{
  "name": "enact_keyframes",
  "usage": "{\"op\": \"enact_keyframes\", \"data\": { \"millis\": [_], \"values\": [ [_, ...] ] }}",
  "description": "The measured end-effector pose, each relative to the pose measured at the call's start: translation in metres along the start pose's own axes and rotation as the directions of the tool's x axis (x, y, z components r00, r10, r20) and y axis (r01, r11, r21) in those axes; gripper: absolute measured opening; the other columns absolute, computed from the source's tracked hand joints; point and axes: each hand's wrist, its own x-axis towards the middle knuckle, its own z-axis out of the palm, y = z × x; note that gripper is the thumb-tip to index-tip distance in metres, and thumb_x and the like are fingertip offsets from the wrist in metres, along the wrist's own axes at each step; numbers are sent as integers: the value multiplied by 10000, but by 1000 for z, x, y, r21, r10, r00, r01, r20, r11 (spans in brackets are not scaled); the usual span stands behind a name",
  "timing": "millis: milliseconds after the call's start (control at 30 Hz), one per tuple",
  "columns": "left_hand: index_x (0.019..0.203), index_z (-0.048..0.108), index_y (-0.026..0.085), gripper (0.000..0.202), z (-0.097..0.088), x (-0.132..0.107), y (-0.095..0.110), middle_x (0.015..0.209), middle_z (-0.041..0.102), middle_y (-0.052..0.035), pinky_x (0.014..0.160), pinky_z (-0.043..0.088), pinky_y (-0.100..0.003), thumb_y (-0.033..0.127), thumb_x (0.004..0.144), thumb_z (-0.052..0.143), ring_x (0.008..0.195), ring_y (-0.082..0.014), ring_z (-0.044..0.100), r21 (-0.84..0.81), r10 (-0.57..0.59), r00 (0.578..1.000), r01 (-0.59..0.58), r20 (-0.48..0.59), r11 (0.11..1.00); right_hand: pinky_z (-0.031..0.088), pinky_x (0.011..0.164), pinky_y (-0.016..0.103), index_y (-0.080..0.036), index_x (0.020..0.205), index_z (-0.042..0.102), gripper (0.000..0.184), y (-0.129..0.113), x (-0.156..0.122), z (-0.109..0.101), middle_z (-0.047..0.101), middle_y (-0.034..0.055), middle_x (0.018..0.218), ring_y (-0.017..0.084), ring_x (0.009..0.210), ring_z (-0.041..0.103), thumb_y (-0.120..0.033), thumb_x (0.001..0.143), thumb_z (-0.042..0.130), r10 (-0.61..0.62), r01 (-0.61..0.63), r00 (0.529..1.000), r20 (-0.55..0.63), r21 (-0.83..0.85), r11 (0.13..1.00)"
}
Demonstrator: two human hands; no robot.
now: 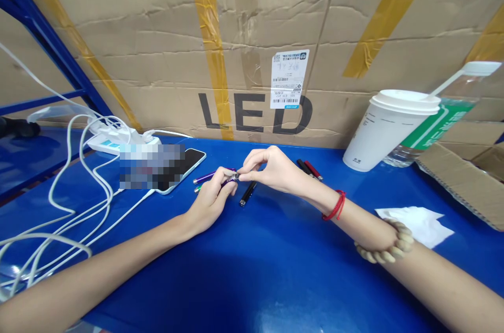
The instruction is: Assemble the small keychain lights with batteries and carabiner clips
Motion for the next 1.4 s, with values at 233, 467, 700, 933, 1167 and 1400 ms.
{"op": "enact_keyframes", "data": {
  "millis": [233, 467, 700, 933, 1167, 1400],
  "values": [
    [900, 437, 188, 102, 0, -2, 0, 747, 571, -7, 623, 395, -240, 229, 877, 347, 665, -127, 529, 25, 48, 999, -48, 22, 999, 454, 598, 275, -180, 608, 661, 231, -3, -2, 0, 644, 31, 700, 139, 635, 574, -407, 645, 683, 35, -33, 999, 29, -66, 997],
    [854, 460, 193, 69, 1, -1, 1, 831, 619, -32, 682, 436, -253, 203, 854, 392, 730, -139, 577, 55, 70, 994, -66, -87, 996, 431, 590, 261, -175, 593, 621, 219, -8, -5, 10, 645, 28, 691, 138, 636, 575, -367, 698, 628, 63, -68, 996, -64, -90, 994],
    [795, 463, 193, 77, 2, -1, 1, 878, 645, -50, 739, 453, -260, 197, 852, 411, 896, -171, 607, 106, 87, 985, -71, -152, 992, 430, 518, 234, -158, 565, 569, 231, -14, -5, 23, 632, 27, 610, 117, 555, 544, -350, 668, 645, 202, -190, 978, -47, 188, 964],
    [845, 492, 195, 66, 3, 0, -1, 894, 638, -42, 763, 455, -272, 231, 855, 437, 897, -175, 610, 100, 72, 980, -54, -185, 993, 405, 416, 195, -149, 666, 641, 256, -10, -3, 15, 642, 28, 652, 88, 510, 498, -405, 659, 651, 352, -353, 935, 41, 198, 914],
    [903, 491, 199, 98, 2, 0, 3, 882, 636, -26, 715, 457, -245, 276, 856, 452, 821, -152, 619, 20, 48, 988, -46, -149, 999, 425, 457, 203, -167, 746, 696, 306, -5, 0, -5, 633, 18, 660, 93, 549, 512, -453, 642, 661, 256, -278, 952, 169, 123, 953],
    [975, 475, 202, 148, 2, 1, 4, 790, 605, -9, 682, 440, -232, 288, 863, 429, 747, -135, 599, 14, -1, 990, 3, -141, 1000, 407, 510, 234, -208, 908, 689, 333, -5, 1, -25, 667, 19, 738, 121, 592, 565, -454, 717, 572, 256, -229, 966, 22, -381, 896]
  ]
}}
